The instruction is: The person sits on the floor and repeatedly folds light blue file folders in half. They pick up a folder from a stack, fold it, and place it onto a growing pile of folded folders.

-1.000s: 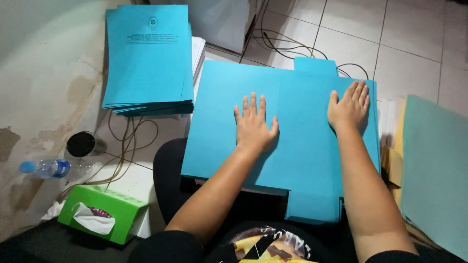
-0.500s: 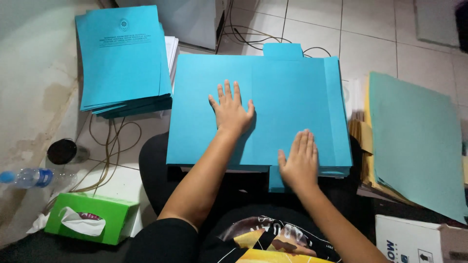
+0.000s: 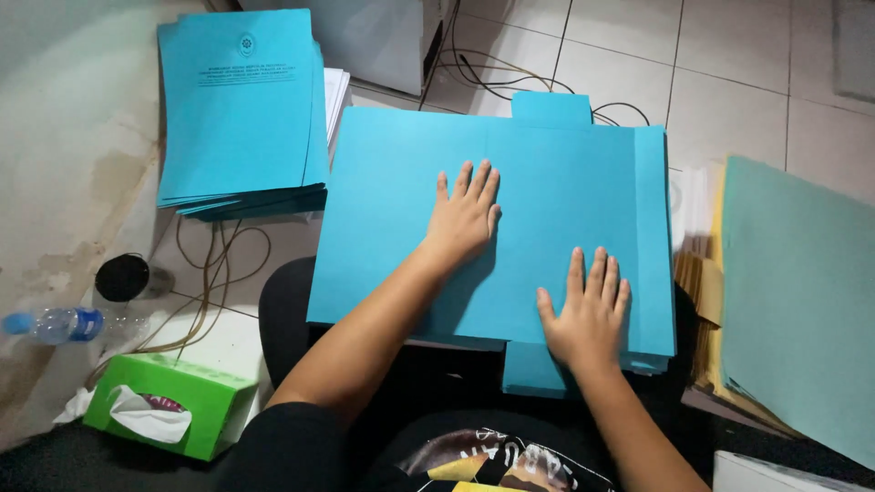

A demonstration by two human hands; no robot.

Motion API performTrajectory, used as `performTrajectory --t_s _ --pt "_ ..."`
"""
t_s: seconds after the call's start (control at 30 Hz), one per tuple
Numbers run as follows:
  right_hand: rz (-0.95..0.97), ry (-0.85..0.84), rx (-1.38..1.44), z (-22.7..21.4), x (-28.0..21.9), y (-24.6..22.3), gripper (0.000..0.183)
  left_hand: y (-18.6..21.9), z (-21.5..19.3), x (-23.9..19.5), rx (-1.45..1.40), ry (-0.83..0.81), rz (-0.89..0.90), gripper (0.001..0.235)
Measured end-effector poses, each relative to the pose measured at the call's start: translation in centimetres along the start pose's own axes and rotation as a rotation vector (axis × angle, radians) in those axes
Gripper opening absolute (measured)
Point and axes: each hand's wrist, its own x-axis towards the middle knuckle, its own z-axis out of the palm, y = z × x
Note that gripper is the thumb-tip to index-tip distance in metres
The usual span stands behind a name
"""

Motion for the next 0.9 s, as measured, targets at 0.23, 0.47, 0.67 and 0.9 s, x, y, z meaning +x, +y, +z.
performTrajectory --t_s 0.23,0.47,0.67,0.9 --pt "0.009 -0.045 0.026 -1.0 0.6 -0.3 0.083 -1.8 3.2 12.7 0.000 0.042 -0.125 0.067" --pt "0.018 -0.087 0.020 -0.7 0.9 -0.3 0.085 2.3 6.3 17.8 0.044 0.245 0.253 0.059" --pt "0.021 -0.137 0.033 -1.0 0.8 -0.2 0.084 1.5 6.8 17.0 0.030 0.319 0.183 0.055" --pt "0.061 -0.190 0.053 -0.8 0.7 -0.2 0.083 0.1 -0.2 9.0 0.009 0.041 -0.099 0.064"
